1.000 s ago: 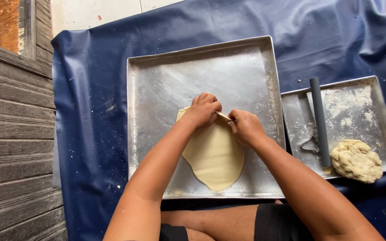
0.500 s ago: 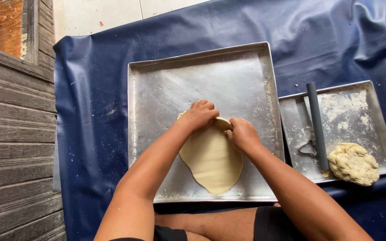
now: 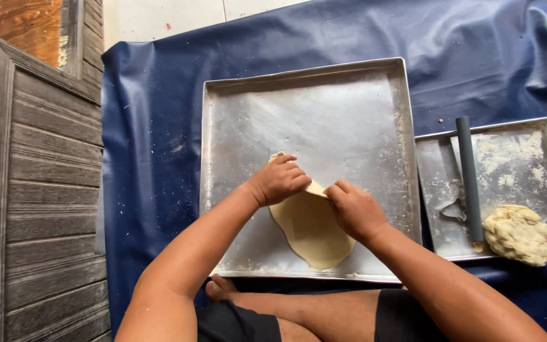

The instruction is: Rolling out a piece of dough on a metal tray using a small rolling pin while sitting on the floor.

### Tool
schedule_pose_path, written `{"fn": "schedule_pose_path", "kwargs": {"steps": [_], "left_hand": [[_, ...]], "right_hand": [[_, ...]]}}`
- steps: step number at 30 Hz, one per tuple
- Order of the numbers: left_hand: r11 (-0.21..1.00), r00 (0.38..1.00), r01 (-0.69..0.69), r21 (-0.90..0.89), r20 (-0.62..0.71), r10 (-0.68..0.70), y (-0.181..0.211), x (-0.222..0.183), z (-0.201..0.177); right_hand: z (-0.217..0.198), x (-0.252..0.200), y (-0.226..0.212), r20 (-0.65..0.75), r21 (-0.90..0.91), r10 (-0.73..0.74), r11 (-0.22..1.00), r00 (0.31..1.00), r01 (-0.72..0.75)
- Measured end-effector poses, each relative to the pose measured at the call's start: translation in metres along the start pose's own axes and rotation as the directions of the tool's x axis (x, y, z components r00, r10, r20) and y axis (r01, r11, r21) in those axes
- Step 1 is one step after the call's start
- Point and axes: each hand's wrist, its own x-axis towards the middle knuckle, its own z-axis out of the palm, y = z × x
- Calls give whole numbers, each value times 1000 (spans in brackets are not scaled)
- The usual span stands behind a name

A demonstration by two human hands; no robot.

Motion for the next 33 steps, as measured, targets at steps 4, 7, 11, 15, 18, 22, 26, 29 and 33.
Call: {"fn": "schedule_pose_path", "kwargs": {"steps": [4,7,11,15,18,22,26,29,33], "left_hand": [[996,996,71,-61,50,-68,2,-11,17],[934,920,302,-189,316,-234,0,-21,51],[944,865,317,-92,437,-248,-7,-4,52],[963,881,227,-148,451,-139,-9,-10,40],[974,891,192,-117,438,-123,-2,-14,14],[972,860,193,-137,501,-100,0,-36,10],[971,814,188,-146,576,-71,4,-32,-19],[976,806,174,-129,588,-66,11,-27,-46],[980,820,164,-114,568,-71,16,-34,-63]], "right_hand": [[16,2,10,39,104,60,993,997,-64],[42,1,33,253,257,256,912,933,-320],[54,-6,42,279,155,322,915,905,-374],[40,-10,22,145,50,194,978,970,-203],[22,-12,10,141,66,149,985,979,-160],[26,-20,-1,15,-8,19,1000,1000,-19],[21,-22,-15,-19,-31,-41,999,999,41],[15,-25,-24,-14,-33,-45,998,999,45],[8,-27,-35,51,-12,-32,999,998,33]]}}
